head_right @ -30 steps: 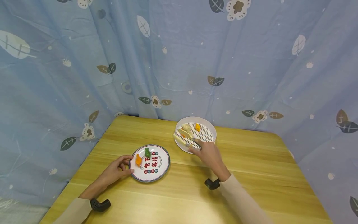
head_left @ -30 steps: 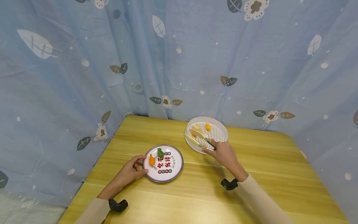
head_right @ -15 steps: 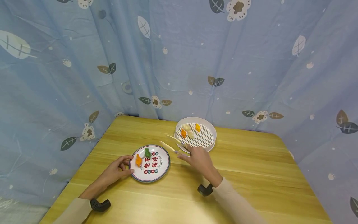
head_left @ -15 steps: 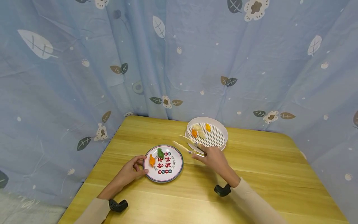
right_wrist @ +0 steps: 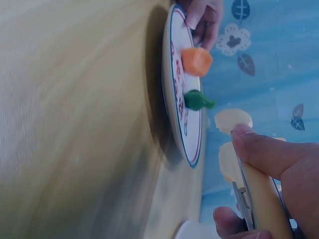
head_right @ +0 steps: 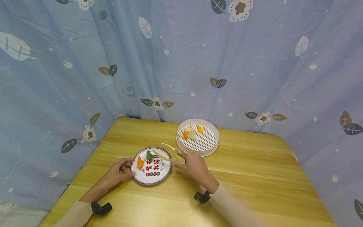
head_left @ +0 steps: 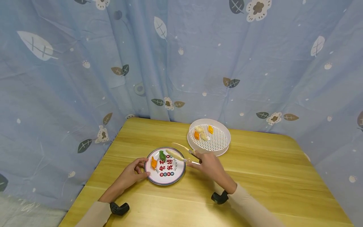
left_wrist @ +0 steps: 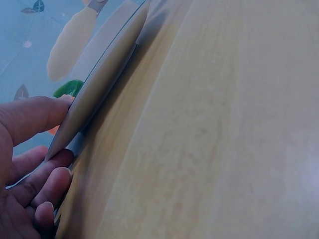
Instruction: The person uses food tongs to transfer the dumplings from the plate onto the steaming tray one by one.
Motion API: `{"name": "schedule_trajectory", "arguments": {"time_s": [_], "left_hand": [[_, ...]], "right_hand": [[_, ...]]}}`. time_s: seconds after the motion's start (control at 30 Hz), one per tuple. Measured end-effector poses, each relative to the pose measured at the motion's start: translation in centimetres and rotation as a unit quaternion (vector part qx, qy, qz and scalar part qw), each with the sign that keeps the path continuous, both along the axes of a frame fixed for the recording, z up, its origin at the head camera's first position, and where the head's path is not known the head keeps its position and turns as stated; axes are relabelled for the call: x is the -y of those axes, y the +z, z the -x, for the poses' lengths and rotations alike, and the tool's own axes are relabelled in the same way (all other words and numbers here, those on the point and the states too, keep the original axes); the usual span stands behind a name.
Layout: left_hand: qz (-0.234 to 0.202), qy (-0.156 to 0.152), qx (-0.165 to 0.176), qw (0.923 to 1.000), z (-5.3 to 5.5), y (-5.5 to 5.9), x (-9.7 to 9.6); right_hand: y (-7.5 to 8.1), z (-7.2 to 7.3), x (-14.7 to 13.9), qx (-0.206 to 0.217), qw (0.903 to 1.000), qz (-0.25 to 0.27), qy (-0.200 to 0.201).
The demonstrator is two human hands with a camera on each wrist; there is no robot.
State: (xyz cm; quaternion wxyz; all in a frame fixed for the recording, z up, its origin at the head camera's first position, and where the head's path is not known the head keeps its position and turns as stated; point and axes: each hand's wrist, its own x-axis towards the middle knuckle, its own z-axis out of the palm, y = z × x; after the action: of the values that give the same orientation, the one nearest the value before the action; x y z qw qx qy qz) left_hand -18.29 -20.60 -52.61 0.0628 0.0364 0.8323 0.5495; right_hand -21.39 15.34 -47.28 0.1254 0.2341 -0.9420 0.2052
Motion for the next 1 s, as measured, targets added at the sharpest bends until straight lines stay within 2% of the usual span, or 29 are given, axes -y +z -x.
{"name": "schedule_trajectory", "arguments": {"time_s": [0.23,0.77,1.0], "left_hand": [[-0.003,0.001,0.002,1.0,0.0,-0.1,0.0],[0.006,0.004,0.0,1.0,0.1,0.0,0.0],[0.005,0.002,0.0,1.0,0.1,-0.1,0.0]], "right_hand": [[-0.4,-0.2,0.9,0.017,0.9996,-0.009,0.018],[-0.6,-0.9,1.7,0.028,0.9992,-0.015,0.024],[-1.5,-1.0,2.2,0.041,0.9987,-0.014,0.026]]}}
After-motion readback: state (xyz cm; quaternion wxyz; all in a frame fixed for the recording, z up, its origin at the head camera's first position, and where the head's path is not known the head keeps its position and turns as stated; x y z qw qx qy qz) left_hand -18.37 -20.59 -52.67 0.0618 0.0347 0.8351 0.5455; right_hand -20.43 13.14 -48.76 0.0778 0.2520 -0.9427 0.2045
